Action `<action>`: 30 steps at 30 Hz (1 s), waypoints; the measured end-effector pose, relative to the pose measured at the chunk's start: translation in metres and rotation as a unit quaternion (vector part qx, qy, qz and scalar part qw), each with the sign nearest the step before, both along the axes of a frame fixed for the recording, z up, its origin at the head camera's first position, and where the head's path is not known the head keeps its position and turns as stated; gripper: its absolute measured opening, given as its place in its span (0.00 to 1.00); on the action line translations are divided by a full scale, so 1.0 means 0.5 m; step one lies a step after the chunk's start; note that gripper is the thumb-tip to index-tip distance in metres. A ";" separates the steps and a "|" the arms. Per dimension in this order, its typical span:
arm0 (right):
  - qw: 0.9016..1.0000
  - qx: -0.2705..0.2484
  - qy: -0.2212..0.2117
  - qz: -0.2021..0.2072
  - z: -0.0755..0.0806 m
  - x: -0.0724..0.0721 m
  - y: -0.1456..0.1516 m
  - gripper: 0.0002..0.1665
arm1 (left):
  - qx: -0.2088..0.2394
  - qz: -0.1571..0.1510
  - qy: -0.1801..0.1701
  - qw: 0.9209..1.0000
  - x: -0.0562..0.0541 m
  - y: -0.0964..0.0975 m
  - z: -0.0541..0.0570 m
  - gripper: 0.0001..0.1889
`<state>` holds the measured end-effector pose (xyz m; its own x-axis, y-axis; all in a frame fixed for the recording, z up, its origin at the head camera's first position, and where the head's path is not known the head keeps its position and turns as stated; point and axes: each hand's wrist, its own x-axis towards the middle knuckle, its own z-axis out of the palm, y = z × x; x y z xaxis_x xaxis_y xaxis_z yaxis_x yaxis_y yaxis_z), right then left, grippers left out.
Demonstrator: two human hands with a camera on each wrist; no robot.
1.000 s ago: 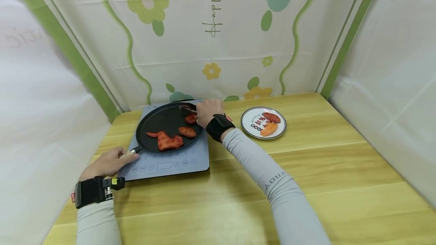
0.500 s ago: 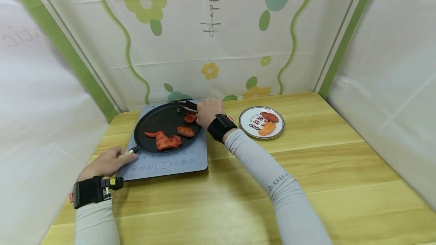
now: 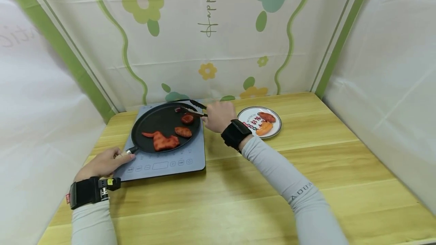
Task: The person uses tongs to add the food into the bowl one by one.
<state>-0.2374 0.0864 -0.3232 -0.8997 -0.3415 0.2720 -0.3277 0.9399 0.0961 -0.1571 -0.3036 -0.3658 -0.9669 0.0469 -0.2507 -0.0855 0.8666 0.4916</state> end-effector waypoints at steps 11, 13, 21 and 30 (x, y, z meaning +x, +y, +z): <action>0.999 -0.028 0.034 0.013 -0.013 0.044 0.055 0.29 | 0.007 0.004 -0.006 1.000 0.005 0.002 0.002 0.27; 0.999 -0.031 0.039 0.018 -0.012 0.053 0.065 0.28 | 0.004 0.003 -0.004 1.000 0.006 0.003 0.004 0.27; 0.999 -0.032 0.036 0.022 -0.011 0.086 0.099 0.27 | 0.000 0.001 0.001 1.000 0.006 0.002 0.006 0.27; 0.999 -0.038 0.024 0.007 -0.011 0.102 0.164 0.30 | -0.001 0.004 0.002 1.000 0.006 0.001 -0.001 0.26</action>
